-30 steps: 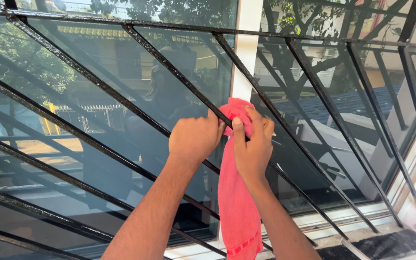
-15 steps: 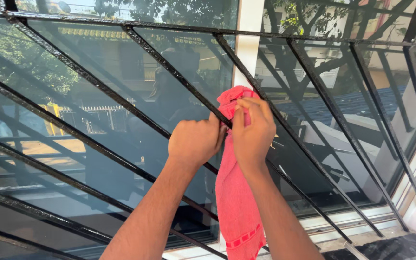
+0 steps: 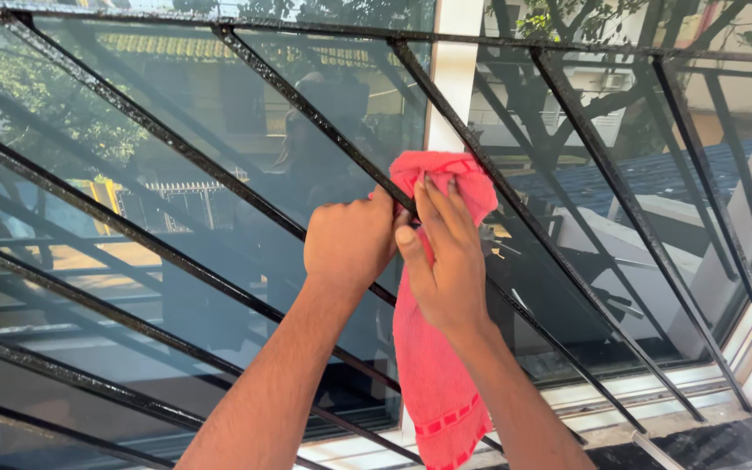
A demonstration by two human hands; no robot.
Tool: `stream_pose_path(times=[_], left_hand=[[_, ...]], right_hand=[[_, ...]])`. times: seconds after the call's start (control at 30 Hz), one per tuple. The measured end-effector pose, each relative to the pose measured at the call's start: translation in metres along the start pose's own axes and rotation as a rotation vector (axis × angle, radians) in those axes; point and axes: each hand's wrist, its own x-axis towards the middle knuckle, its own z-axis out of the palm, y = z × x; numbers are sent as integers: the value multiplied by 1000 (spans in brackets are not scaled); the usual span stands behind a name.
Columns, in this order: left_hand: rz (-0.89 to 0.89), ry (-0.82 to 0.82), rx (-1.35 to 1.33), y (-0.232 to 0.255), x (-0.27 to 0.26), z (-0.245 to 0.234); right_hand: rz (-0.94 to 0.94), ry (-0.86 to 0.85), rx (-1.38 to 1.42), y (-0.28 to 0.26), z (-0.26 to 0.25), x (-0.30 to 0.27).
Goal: The person wipes the black metal bars of a window grille using a pink cloth. They systematically clean the horizontal and vertical bars, moving from the upper sections down to the lower frame.
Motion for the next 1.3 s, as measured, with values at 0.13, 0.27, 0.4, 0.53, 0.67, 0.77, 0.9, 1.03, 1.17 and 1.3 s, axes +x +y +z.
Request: stream_pose_path(times=[0.13, 0.27, 0.4, 0.53, 0.67, 0.77, 0.9, 1.03, 1.17, 1.3], left_hand=[[51, 107, 21, 2, -4, 0], [115, 245, 113, 2, -6, -4], [62, 105, 52, 3, -4, -5], [-100, 53, -48, 6, 1, -10], [-182, 18, -78, 9, 5, -14], [-192, 29, -57, 9, 6, -13], [-160, 23, -23, 7, 5, -10], [-96, 75, 15, 8, 0, -7], [-95, 107, 18, 7, 0, -4], [-137, 102, 6, 7, 0, -3]], right_hand=[[17, -93, 11, 6, -2, 12], [-9, -117, -32, 15, 1, 40], [-67, -161, -67, 19, -2, 45], [-89, -133, -67, 11, -10, 19], [-18, -28, -72, -5, -5, -23], [-13, -24, -56, -5, -3, -21], [-27, -83, 40, -1, -7, -3], [-44, -142, 16, 7, -8, 17], [-94, -141, -69, 14, -2, 35], [-32, -169, -106, 18, 0, 48]])
